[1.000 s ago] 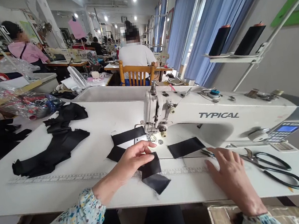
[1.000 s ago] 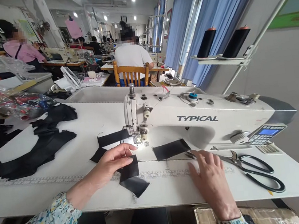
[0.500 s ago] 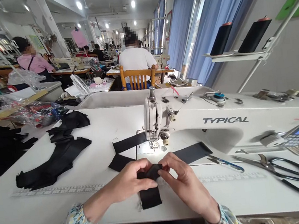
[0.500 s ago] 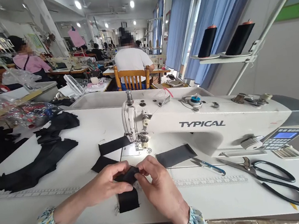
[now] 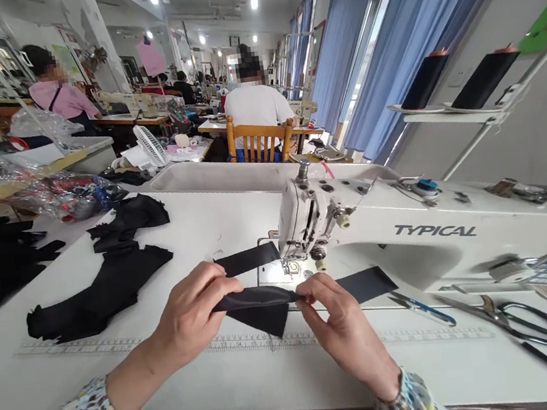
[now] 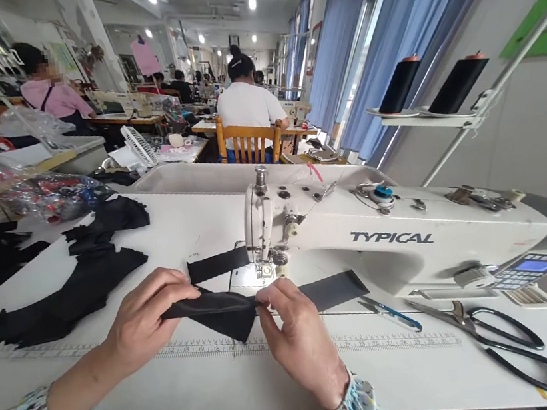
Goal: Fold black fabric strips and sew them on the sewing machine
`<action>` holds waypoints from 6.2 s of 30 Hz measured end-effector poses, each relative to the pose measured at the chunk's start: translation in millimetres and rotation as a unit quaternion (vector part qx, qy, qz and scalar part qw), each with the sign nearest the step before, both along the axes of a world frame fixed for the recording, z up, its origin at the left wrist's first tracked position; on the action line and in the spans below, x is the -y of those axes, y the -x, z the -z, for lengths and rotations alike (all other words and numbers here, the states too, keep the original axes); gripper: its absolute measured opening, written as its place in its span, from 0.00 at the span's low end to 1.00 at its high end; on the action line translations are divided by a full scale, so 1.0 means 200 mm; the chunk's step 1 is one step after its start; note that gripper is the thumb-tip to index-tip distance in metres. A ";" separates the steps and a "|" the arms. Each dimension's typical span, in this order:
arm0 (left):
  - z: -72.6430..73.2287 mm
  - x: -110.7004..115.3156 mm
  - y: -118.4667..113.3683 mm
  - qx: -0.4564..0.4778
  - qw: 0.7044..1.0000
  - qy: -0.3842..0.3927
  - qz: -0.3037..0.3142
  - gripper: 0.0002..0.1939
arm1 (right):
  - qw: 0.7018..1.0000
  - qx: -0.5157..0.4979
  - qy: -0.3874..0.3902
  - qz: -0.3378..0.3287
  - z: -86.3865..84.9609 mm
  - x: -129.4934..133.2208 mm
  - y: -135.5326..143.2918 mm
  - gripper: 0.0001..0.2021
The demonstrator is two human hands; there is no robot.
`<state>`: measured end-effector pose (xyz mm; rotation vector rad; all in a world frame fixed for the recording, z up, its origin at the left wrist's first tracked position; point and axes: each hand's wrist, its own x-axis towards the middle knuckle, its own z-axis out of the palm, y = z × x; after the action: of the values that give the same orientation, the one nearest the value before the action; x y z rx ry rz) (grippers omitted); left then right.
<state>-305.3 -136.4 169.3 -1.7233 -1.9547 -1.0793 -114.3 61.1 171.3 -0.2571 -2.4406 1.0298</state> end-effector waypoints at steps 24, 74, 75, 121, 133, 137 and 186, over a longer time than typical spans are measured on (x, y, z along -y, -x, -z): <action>0.06 -0.14 -0.47 0.271 0.957 0.103 0.015 0.48 | 0.931 0.063 0.347 -0.099 -0.01 0.07 0.04 0.12; -0.02 0.00 -0.35 0.514 0.842 0.159 0.048 0.13 | 0.956 0.070 0.279 -0.054 0.03 0.11 -0.18 0.08; -0.03 -0.01 -0.36 0.516 0.840 0.161 0.048 0.13 | 0.955 0.063 0.284 -0.050 0.03 0.12 -0.18 0.07; -0.07 -0.08 -0.42 0.368 0.924 -0.095 0.048 0.12 | 0.886 0.003 0.462 -0.022 0.11 0.25 -0.11 0.09; -0.03 -0.12 -0.40 0.516 0.852 0.059 0.073 0.15 | 0.914 -0.014 0.405 -0.009 0.09 0.21 -0.14 0.09; -0.04 -0.12 -0.41 0.521 0.849 0.062 0.056 0.16 | 0.927 -0.018 0.375 0.009 0.07 0.20 -0.15 0.10; -0.02 -0.10 -0.41 0.517 0.842 0.073 0.135 0.09 | 0.915 -0.010 0.402 -0.025 0.10 0.22 -0.11 0.07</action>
<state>-223.0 -116.5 172.7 -1.6582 -2.4096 -2.3953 -93.1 18.0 151.7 -0.4398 -1.8780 2.0035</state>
